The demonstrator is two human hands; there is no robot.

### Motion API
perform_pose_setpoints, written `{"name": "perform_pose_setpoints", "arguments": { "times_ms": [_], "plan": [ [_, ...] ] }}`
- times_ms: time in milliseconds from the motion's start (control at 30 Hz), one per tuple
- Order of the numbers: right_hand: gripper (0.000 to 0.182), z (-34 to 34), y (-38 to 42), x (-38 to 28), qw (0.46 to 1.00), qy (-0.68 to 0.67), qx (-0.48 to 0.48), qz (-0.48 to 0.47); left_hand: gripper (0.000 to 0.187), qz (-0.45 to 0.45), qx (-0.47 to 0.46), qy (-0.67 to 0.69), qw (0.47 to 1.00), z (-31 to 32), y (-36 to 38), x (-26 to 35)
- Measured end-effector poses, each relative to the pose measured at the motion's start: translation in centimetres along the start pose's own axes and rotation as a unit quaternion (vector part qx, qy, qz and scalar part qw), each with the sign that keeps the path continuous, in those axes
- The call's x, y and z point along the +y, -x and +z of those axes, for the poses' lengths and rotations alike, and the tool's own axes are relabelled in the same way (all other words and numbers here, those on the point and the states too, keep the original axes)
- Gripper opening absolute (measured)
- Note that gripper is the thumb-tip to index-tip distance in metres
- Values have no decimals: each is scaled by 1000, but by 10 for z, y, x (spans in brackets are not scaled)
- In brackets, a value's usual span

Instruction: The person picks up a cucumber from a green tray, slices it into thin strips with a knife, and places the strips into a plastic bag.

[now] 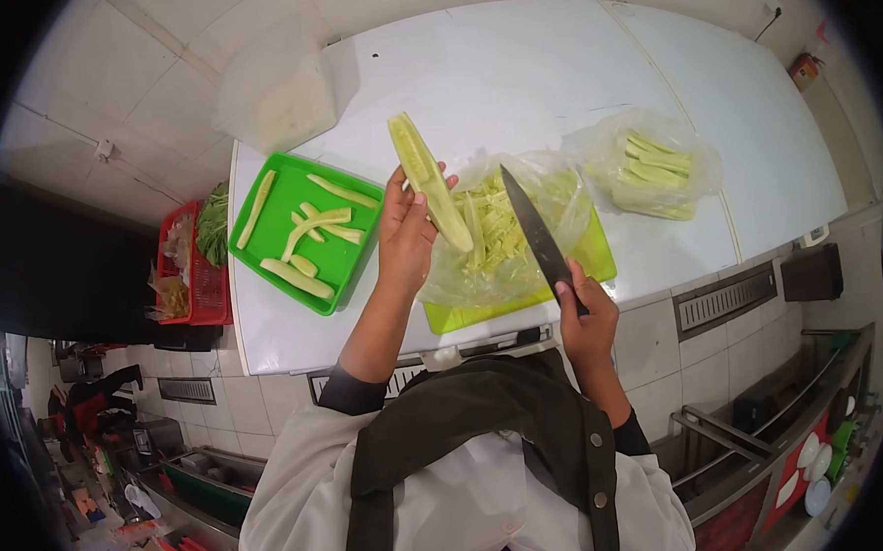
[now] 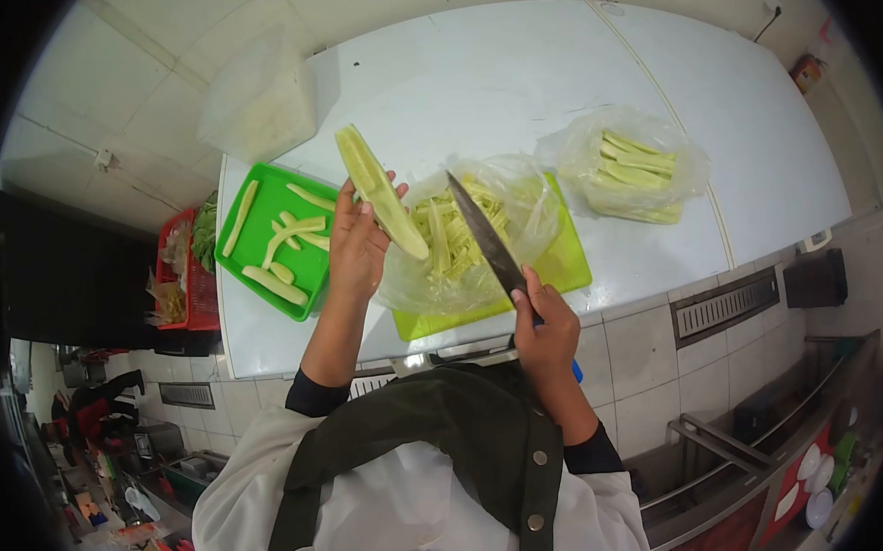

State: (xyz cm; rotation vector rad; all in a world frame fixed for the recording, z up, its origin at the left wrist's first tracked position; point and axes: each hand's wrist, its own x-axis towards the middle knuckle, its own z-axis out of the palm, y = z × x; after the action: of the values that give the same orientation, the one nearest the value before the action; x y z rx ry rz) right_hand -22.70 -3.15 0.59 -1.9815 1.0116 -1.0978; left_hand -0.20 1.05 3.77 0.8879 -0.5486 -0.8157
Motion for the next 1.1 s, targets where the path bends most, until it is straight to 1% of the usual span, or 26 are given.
{"name": "perform_pose_setpoints", "arguments": {
  "times_ms": [33,67,167,200,300,433,500,533,600,700,733,800,933,1100],
  "plan": [
    [28,1,-1,-8,999,-51,8,1,34,-11,-3,24,1000,2,1,0],
    [27,2,-1,-15,997,-73,-6,13,33,-16,-7,34,999,2,1,-2],
    [26,8,0,-20,994,-82,-71,9,31,-35,-18,50,998,-5,2,-13],
    [23,9,0,-22,992,-88,-87,30,30,-42,-22,48,998,-6,3,-14],
    [18,16,4,-13,992,-111,-57,24,28,-62,-39,44,996,-4,5,-9],
    [13,12,6,-11,991,-98,-69,57,27,-90,-39,57,994,0,8,-5],
    [13,9,6,-10,989,-96,-81,76,31,-99,-41,44,993,1,8,-4],
    [13,6,6,-10,990,-92,-83,67,33,-103,-42,38,993,2,8,-3],
    [14,-1,4,-13,992,-84,-85,49,38,-93,-40,-8,995,5,8,0],
    [13,-12,1,-26,999,-19,-47,-10,44,-61,-25,-93,993,7,11,-2],
    [13,-16,-1,-31,999,-8,-50,-4,46,-47,-19,-122,991,7,12,-3],
    [12,-20,-5,-40,998,13,-56,5,46,-33,-11,-143,989,6,13,-8],
    [12,-20,-8,-43,999,30,-39,-22,45,10,2,-197,980,6,17,-13],
    [12,-17,-9,-44,998,38,-23,-43,46,22,2,-207,978,4,16,-14]
  ]
}}
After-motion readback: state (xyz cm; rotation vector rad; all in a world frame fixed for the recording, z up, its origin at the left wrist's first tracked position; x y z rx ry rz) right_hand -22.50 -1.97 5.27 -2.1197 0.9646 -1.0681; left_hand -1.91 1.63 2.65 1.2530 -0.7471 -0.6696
